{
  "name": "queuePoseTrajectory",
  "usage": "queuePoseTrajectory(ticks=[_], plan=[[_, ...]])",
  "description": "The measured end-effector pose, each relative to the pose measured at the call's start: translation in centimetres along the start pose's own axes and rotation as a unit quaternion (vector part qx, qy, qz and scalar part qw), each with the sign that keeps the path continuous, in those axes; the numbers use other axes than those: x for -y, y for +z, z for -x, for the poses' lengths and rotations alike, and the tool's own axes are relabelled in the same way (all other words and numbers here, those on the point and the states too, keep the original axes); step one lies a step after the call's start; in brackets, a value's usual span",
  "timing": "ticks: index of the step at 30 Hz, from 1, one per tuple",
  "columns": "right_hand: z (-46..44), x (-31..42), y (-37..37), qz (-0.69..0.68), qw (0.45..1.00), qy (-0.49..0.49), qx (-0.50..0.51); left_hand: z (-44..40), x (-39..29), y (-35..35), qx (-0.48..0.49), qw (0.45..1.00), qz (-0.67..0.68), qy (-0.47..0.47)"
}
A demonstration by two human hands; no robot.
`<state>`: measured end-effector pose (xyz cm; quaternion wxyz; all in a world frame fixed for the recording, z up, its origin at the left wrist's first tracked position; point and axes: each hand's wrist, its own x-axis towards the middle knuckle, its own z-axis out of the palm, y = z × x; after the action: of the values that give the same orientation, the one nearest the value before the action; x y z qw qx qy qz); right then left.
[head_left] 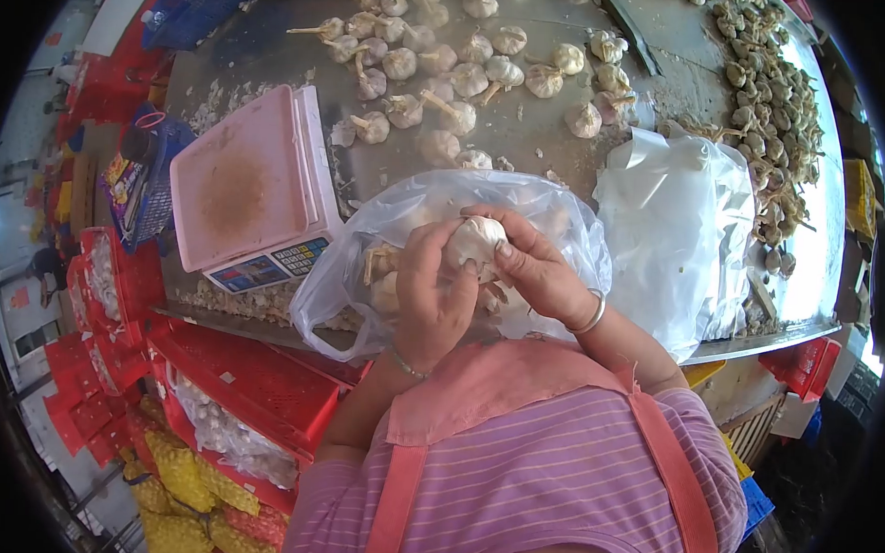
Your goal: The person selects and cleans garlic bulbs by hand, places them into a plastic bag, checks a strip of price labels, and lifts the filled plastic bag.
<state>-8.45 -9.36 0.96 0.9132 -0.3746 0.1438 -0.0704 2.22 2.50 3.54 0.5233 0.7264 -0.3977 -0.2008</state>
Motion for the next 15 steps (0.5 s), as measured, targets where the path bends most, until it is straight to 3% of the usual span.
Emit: queuePoseTrajectory(ticks=[1,2,5,8,12,15], plan=[[0.0,0.2,0.3,0.036,0.999,-0.01,-0.002,0.0,0.0,-0.1,0.001,1.0,-0.019,0.005],[-0.1,0.4,0.4,0.074,0.997,-0.02,-0.004,-0.1,0.1,-0.1,0.006,0.998,0.033,-0.046],[-0.1,0.5,-0.5,-0.034,0.998,0.057,0.018,0.0,1.2,-0.2,0.001,0.957,0.227,-0.179],[-0.3,0.7,0.5,-0.009,0.998,0.05,-0.025,0.0,1.2,-0.2,0.004,0.981,0.159,-0.113],[0.2,1.0,0.1,-0.022,0.998,0.039,-0.044,0.5,1.2,0.0,0.023,0.978,0.156,-0.135],[3.4,2.6,-2.1,-0.049,0.99,-0.016,-0.13,1.2,1.5,0.9,0.07,0.966,0.18,-0.171]])
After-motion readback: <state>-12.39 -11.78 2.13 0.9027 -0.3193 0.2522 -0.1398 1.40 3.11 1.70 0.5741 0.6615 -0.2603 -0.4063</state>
